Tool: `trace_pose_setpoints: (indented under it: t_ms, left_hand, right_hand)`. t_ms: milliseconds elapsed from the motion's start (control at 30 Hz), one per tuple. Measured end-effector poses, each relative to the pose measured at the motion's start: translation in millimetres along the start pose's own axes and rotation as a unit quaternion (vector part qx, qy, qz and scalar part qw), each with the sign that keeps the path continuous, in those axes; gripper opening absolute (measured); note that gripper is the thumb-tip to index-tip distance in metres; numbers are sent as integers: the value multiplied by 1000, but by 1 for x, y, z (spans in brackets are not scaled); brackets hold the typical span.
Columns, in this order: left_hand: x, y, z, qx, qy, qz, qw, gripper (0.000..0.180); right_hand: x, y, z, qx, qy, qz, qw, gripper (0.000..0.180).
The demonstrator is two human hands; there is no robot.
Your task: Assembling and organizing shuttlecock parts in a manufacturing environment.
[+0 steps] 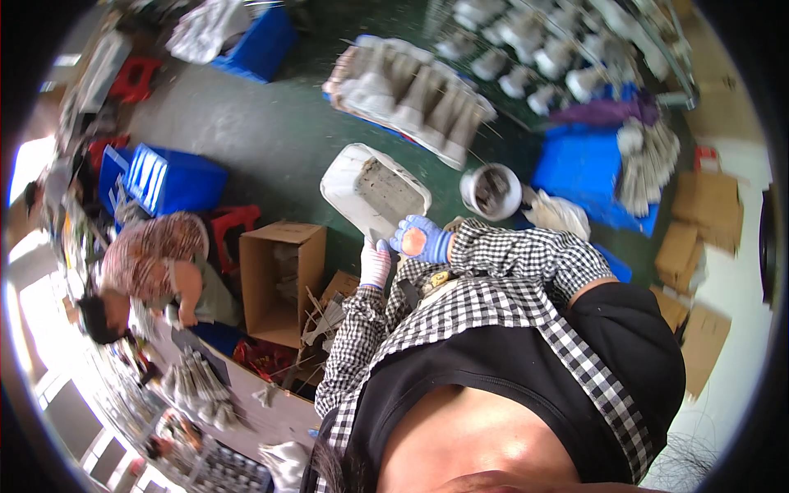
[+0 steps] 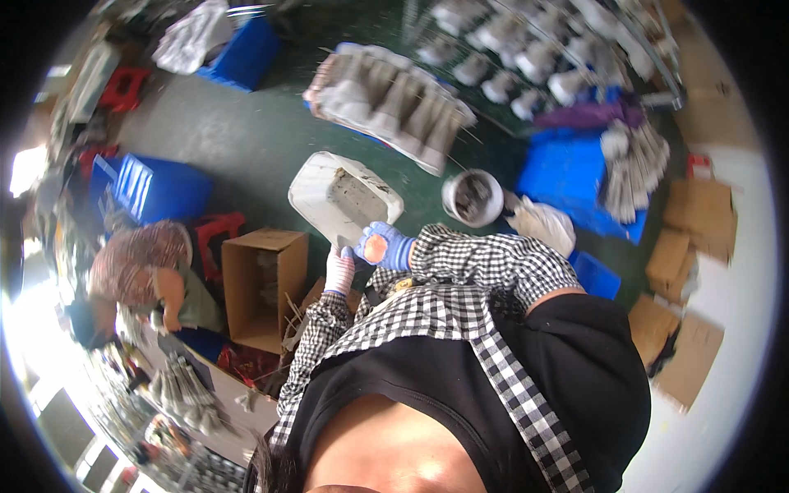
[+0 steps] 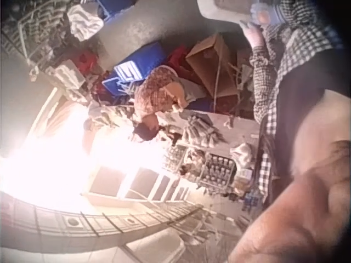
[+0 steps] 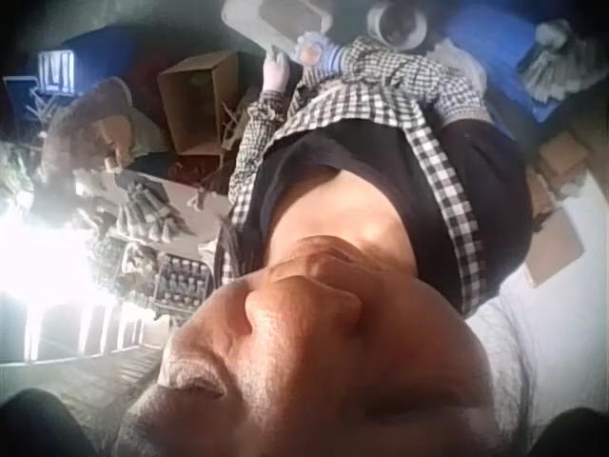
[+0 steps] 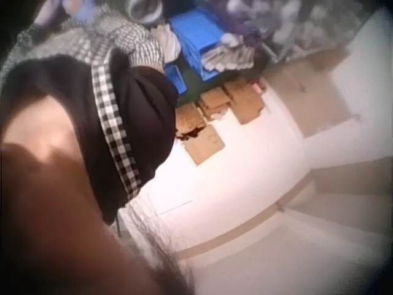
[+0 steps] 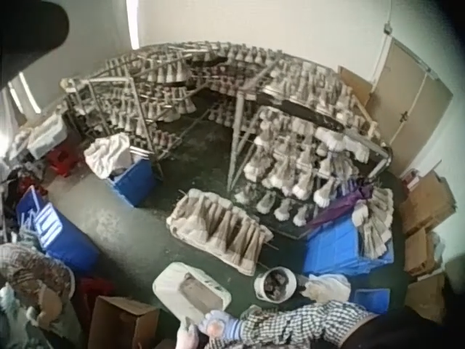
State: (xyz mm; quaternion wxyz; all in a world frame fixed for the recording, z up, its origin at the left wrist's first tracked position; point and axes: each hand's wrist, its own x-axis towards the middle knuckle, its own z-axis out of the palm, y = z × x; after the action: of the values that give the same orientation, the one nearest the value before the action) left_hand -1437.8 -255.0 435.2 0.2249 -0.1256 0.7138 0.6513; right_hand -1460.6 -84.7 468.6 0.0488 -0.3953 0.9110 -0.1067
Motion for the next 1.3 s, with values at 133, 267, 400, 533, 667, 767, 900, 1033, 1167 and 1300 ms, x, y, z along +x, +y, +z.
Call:
trace_pose_setpoints:
  t_ms: [133,267,400,533,667,767,900,1033,1167,1300]
  left_hand:
    - [3,6,-65,119,83,40,989,63]
    - [-46,58,-162,208,62,12,976,64]
    - [48,96,-193,207,135,35,968,60]
    - [85,114,-243,33,131,-11,991,39]
    - [114,200,-274,-228,100,-113,962,39]
    - [125,207,-303,-216,157,-40,963,40]
    - [207,238,-361,-265,189,-35,945,43]
    - [255,276,-415,-141,163,-65,974,50]
    - [341,301,-469,-29,204,26,978,50]
    - [391,355,-497,-155,200,-54,966,54]
  right_hand:
    - [78,-7,-75,110,7,-100,989,20]
    - [127,-83,-142,217,101,-79,968,28]
    - [210,-3,-188,224,163,-84,957,26]
    - [278,40,-199,260,163,-32,951,26]
    - [345,104,-207,294,134,43,945,25]
    - [407,121,-212,296,116,13,948,24]
    - [516,174,-221,254,124,-2,959,25]
    - [577,218,-202,212,107,3,971,25]
    - [645,277,-208,261,105,97,955,24]
    - [678,351,-200,274,70,150,947,25]
